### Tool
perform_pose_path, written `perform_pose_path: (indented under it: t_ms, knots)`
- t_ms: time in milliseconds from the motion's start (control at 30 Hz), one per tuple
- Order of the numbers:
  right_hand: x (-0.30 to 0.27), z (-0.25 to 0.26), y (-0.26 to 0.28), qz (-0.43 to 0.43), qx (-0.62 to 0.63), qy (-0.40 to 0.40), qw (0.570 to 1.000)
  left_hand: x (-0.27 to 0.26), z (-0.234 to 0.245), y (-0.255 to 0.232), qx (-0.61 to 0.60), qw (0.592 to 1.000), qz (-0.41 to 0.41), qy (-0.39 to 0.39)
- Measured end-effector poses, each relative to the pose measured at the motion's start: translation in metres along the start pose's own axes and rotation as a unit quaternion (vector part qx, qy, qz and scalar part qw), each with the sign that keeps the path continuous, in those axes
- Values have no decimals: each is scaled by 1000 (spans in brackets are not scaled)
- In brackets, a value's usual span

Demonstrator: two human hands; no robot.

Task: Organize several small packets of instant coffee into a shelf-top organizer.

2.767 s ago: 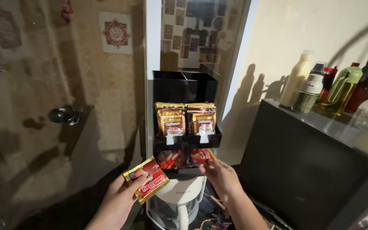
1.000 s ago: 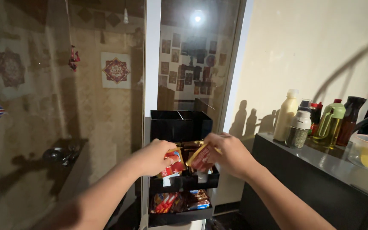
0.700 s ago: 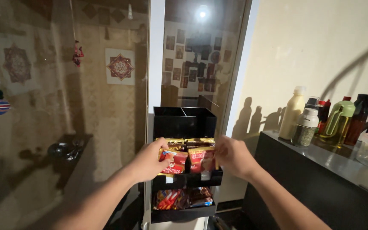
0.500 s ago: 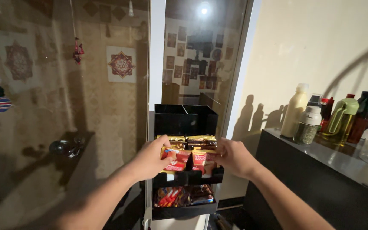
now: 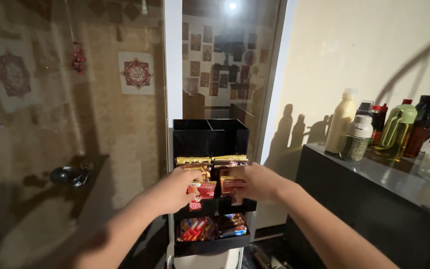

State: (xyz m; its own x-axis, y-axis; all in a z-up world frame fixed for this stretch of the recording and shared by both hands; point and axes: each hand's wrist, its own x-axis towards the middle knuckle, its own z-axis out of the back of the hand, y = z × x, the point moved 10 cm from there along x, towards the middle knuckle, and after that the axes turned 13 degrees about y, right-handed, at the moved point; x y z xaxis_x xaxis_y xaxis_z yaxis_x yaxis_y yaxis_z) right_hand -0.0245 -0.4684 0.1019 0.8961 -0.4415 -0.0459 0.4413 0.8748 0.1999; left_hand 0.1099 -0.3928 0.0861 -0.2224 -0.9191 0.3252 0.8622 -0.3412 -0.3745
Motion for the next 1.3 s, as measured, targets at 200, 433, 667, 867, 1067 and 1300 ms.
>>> perform_pose_path:
  t_ms: [200,433,667,867,1067,1300]
  knots:
    - [1,-7,-2,-105,-24,81,991,7,-9,19,44,994,89,46]
    - [13,-15,-9,-74,-57,80,992,6,-8,23,45,996,70,43]
    - [8,-13,-3,-63,-89,70,992,-12,28,20,-29,996,83,-25]
    - [7,-4,-23,-27,75,-3,997,-17,36,42,-172,979,79,-70]
    - [-1,19,-17,22,170,-46,984,-31,36,36,-345,926,80,-129]
    - [-1,28,52,204,453,-43,867,-26,14,6,-468,864,46,-181]
